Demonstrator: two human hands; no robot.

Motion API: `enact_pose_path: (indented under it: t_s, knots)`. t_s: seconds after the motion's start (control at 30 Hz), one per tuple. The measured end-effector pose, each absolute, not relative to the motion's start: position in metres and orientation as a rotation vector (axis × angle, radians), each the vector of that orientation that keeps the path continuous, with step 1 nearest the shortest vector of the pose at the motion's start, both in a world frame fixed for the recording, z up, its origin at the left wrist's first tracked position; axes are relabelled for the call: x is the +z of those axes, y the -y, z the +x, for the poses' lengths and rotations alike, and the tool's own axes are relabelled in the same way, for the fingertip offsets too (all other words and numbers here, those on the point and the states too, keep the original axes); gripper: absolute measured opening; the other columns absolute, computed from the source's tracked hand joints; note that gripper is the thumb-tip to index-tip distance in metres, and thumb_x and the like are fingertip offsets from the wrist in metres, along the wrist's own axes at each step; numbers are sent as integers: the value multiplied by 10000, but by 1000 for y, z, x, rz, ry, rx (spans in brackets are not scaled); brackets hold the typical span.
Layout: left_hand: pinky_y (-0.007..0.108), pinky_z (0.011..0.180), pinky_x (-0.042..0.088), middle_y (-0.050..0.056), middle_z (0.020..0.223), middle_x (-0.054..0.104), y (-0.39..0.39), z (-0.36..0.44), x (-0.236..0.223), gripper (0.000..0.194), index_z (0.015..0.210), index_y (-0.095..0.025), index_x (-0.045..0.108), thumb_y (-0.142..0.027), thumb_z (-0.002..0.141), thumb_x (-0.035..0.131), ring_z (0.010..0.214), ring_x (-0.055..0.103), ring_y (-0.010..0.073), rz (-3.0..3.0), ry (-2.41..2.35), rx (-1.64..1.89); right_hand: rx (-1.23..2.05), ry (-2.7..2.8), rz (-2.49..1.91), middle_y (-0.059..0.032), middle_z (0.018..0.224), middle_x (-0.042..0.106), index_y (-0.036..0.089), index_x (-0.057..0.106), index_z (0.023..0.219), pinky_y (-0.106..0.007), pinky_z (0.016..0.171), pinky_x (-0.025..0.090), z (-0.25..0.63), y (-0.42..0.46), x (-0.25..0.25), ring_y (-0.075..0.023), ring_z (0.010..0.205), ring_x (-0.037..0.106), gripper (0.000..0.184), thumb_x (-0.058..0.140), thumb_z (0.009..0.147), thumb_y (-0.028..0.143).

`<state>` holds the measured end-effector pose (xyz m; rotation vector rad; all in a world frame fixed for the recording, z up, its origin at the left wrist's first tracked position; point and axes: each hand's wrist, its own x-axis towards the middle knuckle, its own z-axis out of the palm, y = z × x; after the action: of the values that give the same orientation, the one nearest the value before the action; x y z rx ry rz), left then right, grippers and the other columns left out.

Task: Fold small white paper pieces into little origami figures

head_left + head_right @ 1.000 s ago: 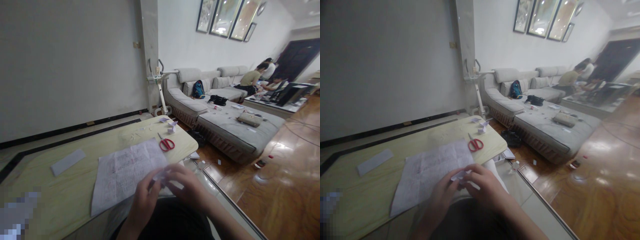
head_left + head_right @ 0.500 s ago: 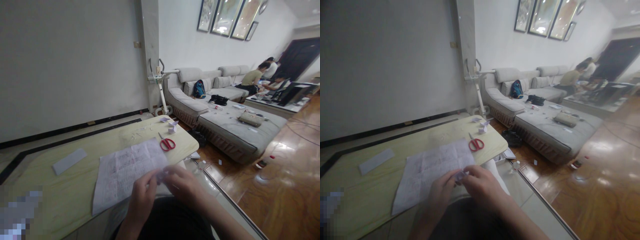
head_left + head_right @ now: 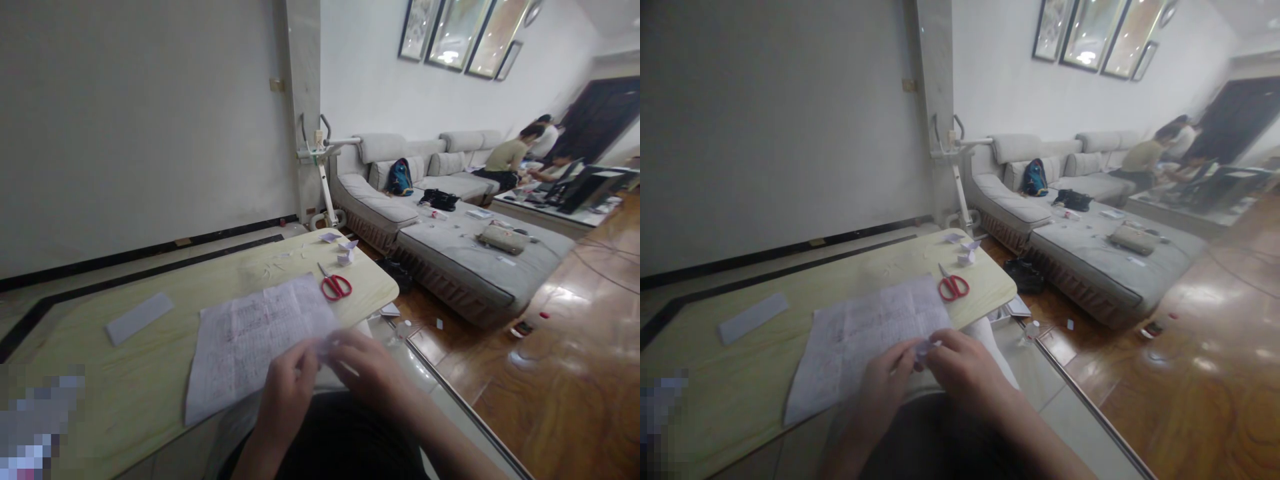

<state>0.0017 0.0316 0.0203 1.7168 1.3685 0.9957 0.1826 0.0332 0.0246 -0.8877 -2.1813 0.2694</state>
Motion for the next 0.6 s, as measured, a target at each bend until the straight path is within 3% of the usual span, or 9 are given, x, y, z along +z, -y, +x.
enact_pose_path:
  t_s: [0.17, 0.4, 0.6]
  knots:
    - [291, 684, 556, 55, 785, 742, -30, 1, 21, 374, 1074, -161, 738, -314, 921, 432, 739, 690, 214, 1695, -1373, 985, 274, 2205, -890, -94, 1011, 683, 204, 673, 1077, -264, 756, 554, 185, -34, 23, -174, 875, 679, 175, 567, 949, 150]
    - [303, 763, 562, 86, 962, 774, -31, -2, 21, 359, 1084, -156, 733, -303, 923, 448, 853, 716, 224, 1648, -1311, 971, 260, 2192, -861, -87, 987, 693, 214, 700, 1059, -249, 723, 544, 187, -35, 24, -162, 848, 673, 191, 547, 962, 156]
    - [308, 737, 572, 85, 946, 778, -32, -1, 18, 341, 1069, -154, 734, -294, 912, 465, 825, 721, 224, 1635, -1287, 999, 250, 2191, -875, -76, 960, 698, 231, 713, 1075, -251, 727, 545, 185, -35, 21, -162, 833, 680, 194, 564, 961, 180]
